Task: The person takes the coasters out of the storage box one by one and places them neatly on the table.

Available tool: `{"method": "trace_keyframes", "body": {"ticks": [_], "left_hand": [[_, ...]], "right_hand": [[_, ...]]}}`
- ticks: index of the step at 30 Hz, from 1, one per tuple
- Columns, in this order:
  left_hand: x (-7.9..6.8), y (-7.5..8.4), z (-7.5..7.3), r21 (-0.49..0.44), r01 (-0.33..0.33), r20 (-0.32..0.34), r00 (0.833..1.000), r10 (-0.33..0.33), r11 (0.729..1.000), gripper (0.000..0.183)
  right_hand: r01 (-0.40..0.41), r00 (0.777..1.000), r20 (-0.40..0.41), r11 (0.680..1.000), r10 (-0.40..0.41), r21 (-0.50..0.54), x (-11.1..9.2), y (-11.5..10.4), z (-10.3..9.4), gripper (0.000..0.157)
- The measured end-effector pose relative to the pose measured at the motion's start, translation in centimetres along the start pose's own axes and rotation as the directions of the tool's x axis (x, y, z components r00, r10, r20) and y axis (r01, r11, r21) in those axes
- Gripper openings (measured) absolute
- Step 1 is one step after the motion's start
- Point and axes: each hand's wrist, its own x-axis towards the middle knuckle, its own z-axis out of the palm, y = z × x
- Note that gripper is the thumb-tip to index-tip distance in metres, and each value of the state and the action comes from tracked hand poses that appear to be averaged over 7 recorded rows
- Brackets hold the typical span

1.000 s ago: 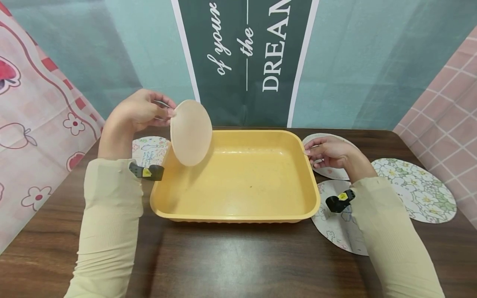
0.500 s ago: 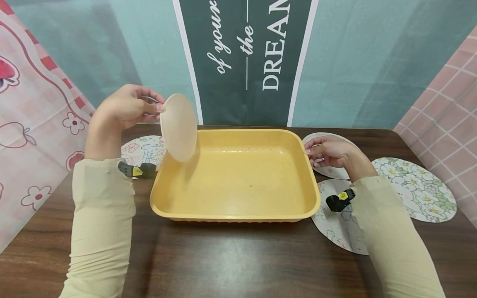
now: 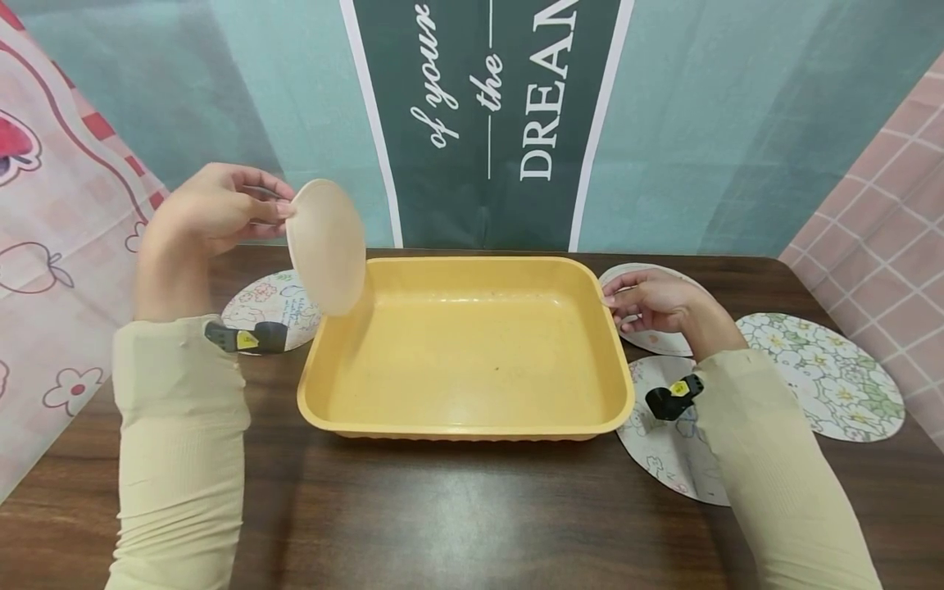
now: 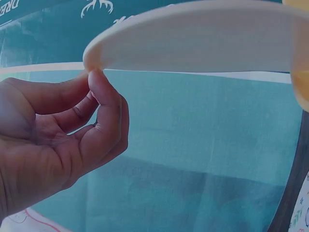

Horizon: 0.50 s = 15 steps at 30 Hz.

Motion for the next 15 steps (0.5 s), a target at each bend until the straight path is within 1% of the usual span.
{"method": "trace_keyframes", "body": {"ticks": [3,7,11,15], "left_hand": [[-0.3,0.1,-0.5,-0.011,0.000,-0.015,1.000,0.000,1.000,0.019],[-0.5,0.2,-1.3,-0.062,-0.001,-0.023,1.000,0.000,0.998,0.020],[-0.5,0.0,-1.9,-0.084,0.000,-0.029,1.000,-0.002,0.996,0.019],[-0.3,0.0,-2.6,-0.096,0.018,-0.022,1.000,-0.020,0.995,0.020]], "right_hand": [[0.004,1.000,0.016,1.000,-0.004,-0.001,0.0,0.0,-0.1,0.013],[0.007,1.000,0.023,1.000,-0.007,-0.002,0.1,-0.1,-0.2,0.014],[0.006,1.000,0.030,1.000,-0.006,0.000,0.1,-0.2,-0.3,0.014],[-0.005,0.999,0.033,1.000,0.004,0.013,0.0,-0.3,-0.3,0.013]]}}
